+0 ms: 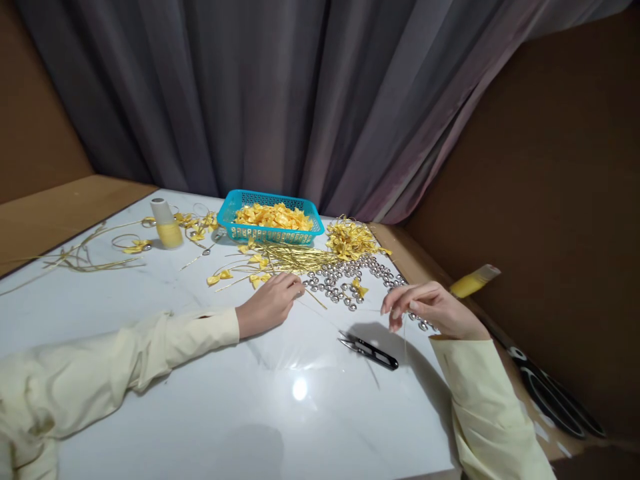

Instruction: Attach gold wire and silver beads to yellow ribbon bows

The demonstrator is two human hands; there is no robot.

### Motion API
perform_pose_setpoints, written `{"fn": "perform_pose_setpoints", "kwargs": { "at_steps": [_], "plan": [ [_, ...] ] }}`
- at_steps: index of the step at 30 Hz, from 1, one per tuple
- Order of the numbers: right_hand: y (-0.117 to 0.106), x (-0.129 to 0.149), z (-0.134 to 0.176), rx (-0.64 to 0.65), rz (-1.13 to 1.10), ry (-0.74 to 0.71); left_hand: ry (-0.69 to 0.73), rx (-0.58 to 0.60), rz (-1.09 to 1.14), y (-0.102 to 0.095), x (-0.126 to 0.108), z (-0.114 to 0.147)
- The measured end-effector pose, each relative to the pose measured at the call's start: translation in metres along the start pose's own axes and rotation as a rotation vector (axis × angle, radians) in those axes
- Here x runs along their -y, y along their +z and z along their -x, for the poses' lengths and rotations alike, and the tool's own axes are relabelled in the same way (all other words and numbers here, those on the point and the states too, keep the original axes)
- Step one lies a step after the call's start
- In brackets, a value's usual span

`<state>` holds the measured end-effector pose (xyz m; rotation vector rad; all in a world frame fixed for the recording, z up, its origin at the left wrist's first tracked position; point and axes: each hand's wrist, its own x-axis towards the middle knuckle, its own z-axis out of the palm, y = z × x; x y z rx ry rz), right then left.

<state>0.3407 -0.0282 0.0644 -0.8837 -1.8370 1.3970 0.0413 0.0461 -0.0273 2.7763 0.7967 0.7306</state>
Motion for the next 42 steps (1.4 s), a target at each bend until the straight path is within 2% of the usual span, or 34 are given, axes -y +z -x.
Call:
{"fn": "perform_pose_setpoints", "kwargs": {
  "at_steps": [5,8,11,15,18,20,22,25,26,27,28,32,36,39,42],
  "plan": [
    [-0.011,-0.005,0.010,0.022,-0.001,-0.153,-0.001,0.016,-0.018,0.000,0.000,0.000],
    [-0.017,-0.007,0.014,0.003,-0.013,-0.193,-0.005,0.020,-0.028,-0.001,0.000,0.000],
    [-0.019,-0.009,0.014,-0.100,-0.010,-0.238,-0.001,0.015,-0.029,-0.001,0.000,0.000],
    [-0.020,-0.007,0.015,-0.242,-0.055,-0.406,0.005,0.016,-0.035,0.000,0.001,0.001],
    [-0.021,-0.002,0.020,-0.353,-0.089,-0.467,0.008,0.001,-0.036,0.000,0.002,0.002],
    [-0.020,0.001,0.021,-0.427,-0.093,-0.423,0.009,-0.062,-0.035,-0.001,0.000,0.002],
    [-0.013,0.001,0.016,-0.478,-0.092,-0.317,0.039,-0.159,-0.044,-0.003,-0.003,0.002],
    [0.009,-0.004,-0.006,-0.493,-0.109,-0.120,0.201,-0.252,-0.080,-0.006,-0.010,0.003],
    [0.019,-0.007,-0.016,-0.490,-0.140,-0.044,0.271,-0.258,-0.089,-0.007,-0.012,0.004],
    [0.030,-0.011,-0.026,-0.496,-0.255,0.100,0.333,-0.256,-0.090,-0.007,-0.013,0.004],
    [0.042,-0.016,-0.036,-0.473,-0.293,0.155,0.384,-0.246,-0.080,-0.008,-0.015,0.005],
    [0.079,-0.033,-0.062,-0.389,-0.394,0.264,0.492,-0.164,0.003,-0.009,-0.017,0.004],
    [0.090,-0.042,-0.065,-0.355,-0.491,0.301,0.555,-0.128,0.044,-0.009,-0.015,0.004],
    [0.086,-0.043,-0.063,-0.338,-0.532,0.300,0.523,-0.130,0.261,-0.007,-0.013,0.004],
    [0.082,-0.043,-0.061,-0.330,-0.568,0.301,0.288,-0.110,0.574,-0.008,-0.016,0.003]
  ]
}}
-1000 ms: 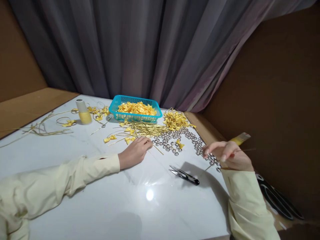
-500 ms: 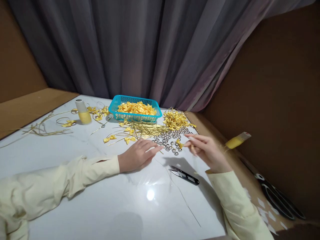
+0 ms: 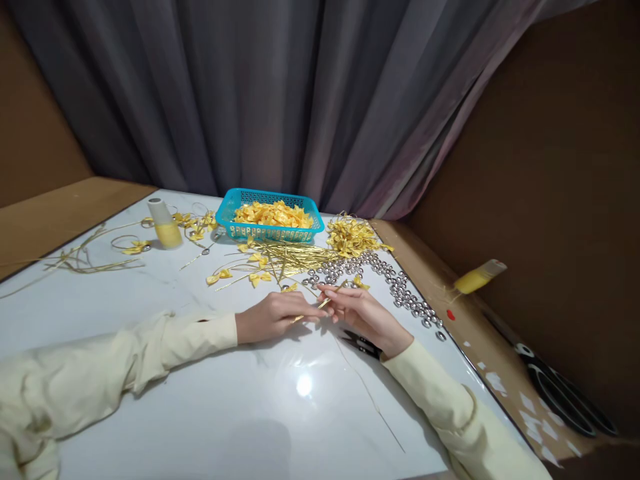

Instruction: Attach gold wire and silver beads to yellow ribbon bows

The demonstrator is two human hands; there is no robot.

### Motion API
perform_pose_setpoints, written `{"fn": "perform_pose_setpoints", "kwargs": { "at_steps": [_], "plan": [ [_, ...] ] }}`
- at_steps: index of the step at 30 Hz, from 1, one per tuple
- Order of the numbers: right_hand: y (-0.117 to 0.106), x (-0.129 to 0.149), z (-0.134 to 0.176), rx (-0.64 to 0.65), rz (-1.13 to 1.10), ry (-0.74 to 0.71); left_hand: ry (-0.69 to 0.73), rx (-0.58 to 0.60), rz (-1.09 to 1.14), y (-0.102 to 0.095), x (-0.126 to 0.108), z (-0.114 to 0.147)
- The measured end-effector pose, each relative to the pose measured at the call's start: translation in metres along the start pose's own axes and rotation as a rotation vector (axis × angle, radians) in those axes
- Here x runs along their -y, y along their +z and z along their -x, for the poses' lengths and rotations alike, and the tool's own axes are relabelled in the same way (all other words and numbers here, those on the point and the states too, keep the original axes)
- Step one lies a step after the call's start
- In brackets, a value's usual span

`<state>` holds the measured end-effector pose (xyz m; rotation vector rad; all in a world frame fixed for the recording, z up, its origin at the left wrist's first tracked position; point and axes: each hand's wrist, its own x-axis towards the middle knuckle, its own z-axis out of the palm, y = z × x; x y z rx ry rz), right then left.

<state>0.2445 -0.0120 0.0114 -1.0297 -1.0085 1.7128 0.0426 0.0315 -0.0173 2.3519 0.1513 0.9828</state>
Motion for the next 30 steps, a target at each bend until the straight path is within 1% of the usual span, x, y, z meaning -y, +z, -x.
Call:
{"fn": "perform_pose_setpoints", "kwargs": {
  "at_steps": [3,6,8,10,13,16,19,24,30],
  "plan": [
    [-0.002,0.002,0.000,0.007,-0.045,0.008,-0.323,-0.087,0.298,0.000,-0.004,-0.005],
    [-0.003,0.002,-0.001,0.010,-0.088,0.003,-0.548,-0.120,0.628,-0.002,-0.006,-0.011],
    [-0.005,0.002,-0.001,0.012,-0.110,0.001,-0.647,-0.122,0.834,-0.004,-0.005,-0.013],
    [-0.006,0.001,-0.002,0.024,-0.120,0.010,-0.719,-0.147,1.002,-0.006,-0.003,-0.015],
    [-0.006,-0.001,-0.002,0.058,-0.113,0.034,-0.805,-0.195,1.150,-0.007,0.001,-0.015],
    [-0.006,-0.003,-0.002,0.100,-0.088,0.057,-0.879,-0.175,1.232,-0.008,0.003,-0.014],
    [-0.006,-0.005,-0.002,0.129,-0.071,0.072,-0.901,-0.117,1.291,-0.008,0.003,-0.014],
    [-0.005,-0.009,-0.003,0.161,-0.054,0.116,-0.877,-0.014,1.307,-0.010,0.003,-0.014],
    [-0.002,-0.011,-0.003,0.162,-0.073,0.107,-0.857,0.029,1.299,-0.009,0.004,-0.013]
  ]
}}
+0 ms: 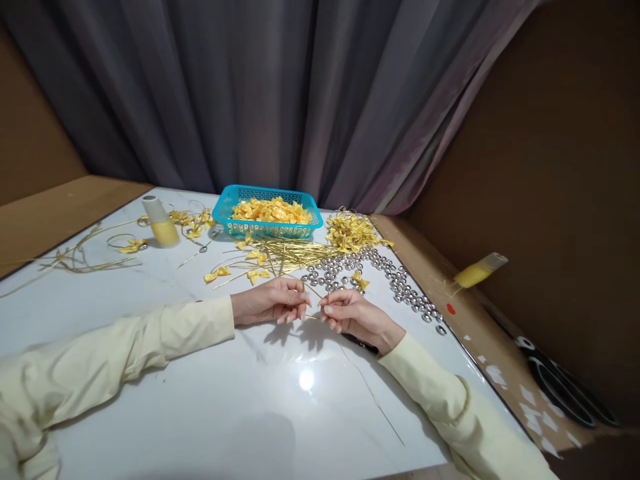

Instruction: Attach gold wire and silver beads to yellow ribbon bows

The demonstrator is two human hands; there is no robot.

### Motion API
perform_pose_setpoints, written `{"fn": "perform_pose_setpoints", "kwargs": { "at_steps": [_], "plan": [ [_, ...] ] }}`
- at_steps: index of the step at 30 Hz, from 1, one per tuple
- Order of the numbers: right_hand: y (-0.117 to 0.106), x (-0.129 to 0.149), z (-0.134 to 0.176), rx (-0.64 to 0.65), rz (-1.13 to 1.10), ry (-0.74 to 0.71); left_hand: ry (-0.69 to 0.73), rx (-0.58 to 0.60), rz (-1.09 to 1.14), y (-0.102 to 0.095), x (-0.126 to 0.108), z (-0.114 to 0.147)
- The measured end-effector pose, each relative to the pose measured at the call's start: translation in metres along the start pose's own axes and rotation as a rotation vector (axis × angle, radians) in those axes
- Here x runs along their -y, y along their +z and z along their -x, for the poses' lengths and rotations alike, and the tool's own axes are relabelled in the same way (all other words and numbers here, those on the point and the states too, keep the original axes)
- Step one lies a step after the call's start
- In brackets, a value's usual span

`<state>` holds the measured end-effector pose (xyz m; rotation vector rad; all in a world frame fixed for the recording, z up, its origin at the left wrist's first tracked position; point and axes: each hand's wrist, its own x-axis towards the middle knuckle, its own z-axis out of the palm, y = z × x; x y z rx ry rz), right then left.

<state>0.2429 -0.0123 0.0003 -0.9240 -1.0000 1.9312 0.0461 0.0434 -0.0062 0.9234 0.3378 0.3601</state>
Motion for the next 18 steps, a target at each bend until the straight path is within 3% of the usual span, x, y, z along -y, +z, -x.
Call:
{"fn": "perform_pose_setpoints", "kwargs": {
  "at_steps": [9,18],
  "plan": [
    [0.0034,0.0030,0.0028,0.039,-0.005,-0.053,-0.012,-0.012,-0.088,0.0002,-0.0001,0.0022],
    [0.0034,0.0052,0.0064,0.170,0.033,0.010,-0.014,0.052,-0.077,-0.0012,0.0007,0.0021]
  ]
}}
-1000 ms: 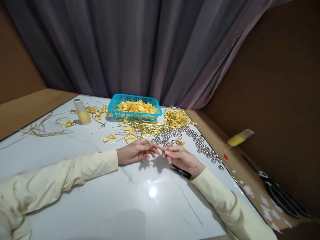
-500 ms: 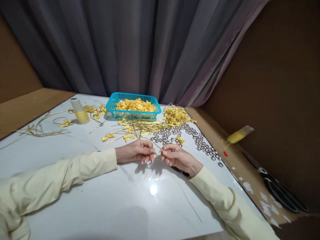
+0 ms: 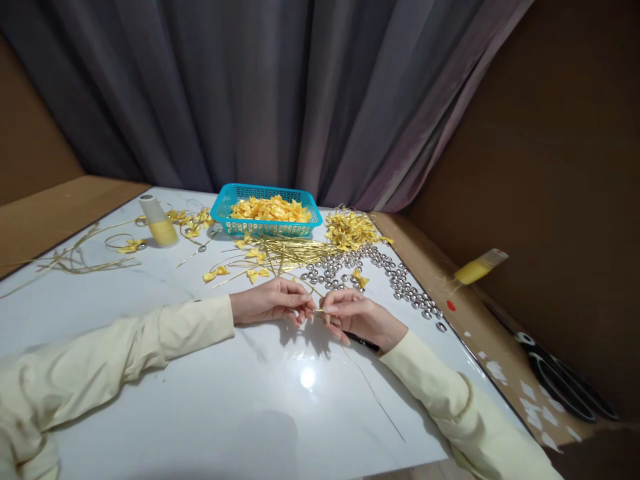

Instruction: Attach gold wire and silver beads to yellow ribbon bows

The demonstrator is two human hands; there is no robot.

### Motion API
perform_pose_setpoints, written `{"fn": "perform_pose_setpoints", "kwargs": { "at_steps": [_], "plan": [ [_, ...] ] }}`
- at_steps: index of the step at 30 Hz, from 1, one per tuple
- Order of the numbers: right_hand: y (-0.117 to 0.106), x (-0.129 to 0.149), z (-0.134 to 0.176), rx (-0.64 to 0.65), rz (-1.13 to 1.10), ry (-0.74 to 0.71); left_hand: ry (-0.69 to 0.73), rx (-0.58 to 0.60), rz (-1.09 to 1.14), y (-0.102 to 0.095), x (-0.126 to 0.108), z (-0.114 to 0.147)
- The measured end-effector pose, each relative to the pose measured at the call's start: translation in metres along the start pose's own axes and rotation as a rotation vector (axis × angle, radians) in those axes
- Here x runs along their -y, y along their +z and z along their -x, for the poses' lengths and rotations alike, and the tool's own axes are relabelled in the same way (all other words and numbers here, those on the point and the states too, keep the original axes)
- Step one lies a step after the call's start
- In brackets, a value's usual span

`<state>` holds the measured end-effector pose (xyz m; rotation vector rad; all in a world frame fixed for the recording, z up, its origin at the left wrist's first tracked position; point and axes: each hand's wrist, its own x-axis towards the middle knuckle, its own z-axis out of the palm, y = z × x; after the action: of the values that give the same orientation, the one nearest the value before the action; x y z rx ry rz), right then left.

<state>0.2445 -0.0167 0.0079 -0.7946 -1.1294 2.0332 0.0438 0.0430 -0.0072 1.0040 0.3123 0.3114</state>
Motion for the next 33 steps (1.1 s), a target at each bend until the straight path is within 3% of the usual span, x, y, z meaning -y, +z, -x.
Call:
{"fn": "perform_pose_setpoints", "kwargs": {
  "at_steps": [10,33],
  "plan": [
    [0.0029,0.0008,-0.0002,-0.008,0.036,-0.025,-0.124,0.068,-0.130,0.0005,0.0006,0.0010],
    [0.0075,0.0034,0.0020,-0.008,0.168,0.028,-0.156,0.081,-0.221,0.0031,0.0007,0.0000]
  ]
}}
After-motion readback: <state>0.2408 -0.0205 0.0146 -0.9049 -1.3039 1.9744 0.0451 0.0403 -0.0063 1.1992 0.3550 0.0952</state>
